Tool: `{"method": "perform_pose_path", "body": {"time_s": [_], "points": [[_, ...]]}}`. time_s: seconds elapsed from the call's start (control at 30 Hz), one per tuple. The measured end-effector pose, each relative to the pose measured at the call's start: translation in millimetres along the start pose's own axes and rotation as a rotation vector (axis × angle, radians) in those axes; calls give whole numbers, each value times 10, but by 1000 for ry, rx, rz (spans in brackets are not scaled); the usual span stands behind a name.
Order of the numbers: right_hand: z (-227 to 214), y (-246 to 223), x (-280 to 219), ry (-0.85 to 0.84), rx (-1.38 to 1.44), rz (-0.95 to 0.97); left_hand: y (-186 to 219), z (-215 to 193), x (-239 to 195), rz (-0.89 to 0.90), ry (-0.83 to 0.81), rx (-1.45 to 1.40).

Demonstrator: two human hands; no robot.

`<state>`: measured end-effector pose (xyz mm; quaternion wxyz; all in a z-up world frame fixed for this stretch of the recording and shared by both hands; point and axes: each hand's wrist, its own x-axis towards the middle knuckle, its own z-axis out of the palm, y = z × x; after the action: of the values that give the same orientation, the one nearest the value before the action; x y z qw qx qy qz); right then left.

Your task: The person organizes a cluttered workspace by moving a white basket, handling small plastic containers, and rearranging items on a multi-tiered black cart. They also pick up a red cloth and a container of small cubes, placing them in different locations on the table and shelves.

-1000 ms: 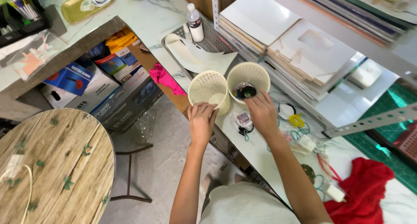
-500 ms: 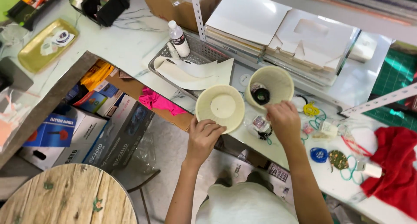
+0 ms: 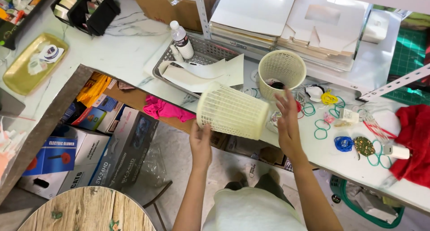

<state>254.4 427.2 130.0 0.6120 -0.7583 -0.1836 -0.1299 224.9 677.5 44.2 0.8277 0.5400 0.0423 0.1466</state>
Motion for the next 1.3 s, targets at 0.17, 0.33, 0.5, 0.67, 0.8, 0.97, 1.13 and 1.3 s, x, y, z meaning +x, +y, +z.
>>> {"method": "perform_pose_path", "body": {"time_s": [0.17,0.33,0.5,0.67,0.8,0.97,1.13,1.3], "points": [[233,-218,27,-58,-72,-164,129,254,13,-365,75,-257],[364,-224,-19,-54,-435,-277,186,280,-29,-503,65,-395],[441,-449,84,-288,-688,-210,100,138,-18,-455,39,-389],[463,-348,-19,8,-484,-369,180,155,-14,-444,57,-367],[280,-413,-21,-201,-455,-228,168,249,-22,-396,60,-315],[-230,-166,-368,-3,-416,-93,15,526,-103,-207,-49,0],[-840,-395,-540,171,-546,71,-11,1081,-238,-32,-338,313],[-1432,-226,-967,170,-650,142,-46,2063,-502,552,-769,656]]}}
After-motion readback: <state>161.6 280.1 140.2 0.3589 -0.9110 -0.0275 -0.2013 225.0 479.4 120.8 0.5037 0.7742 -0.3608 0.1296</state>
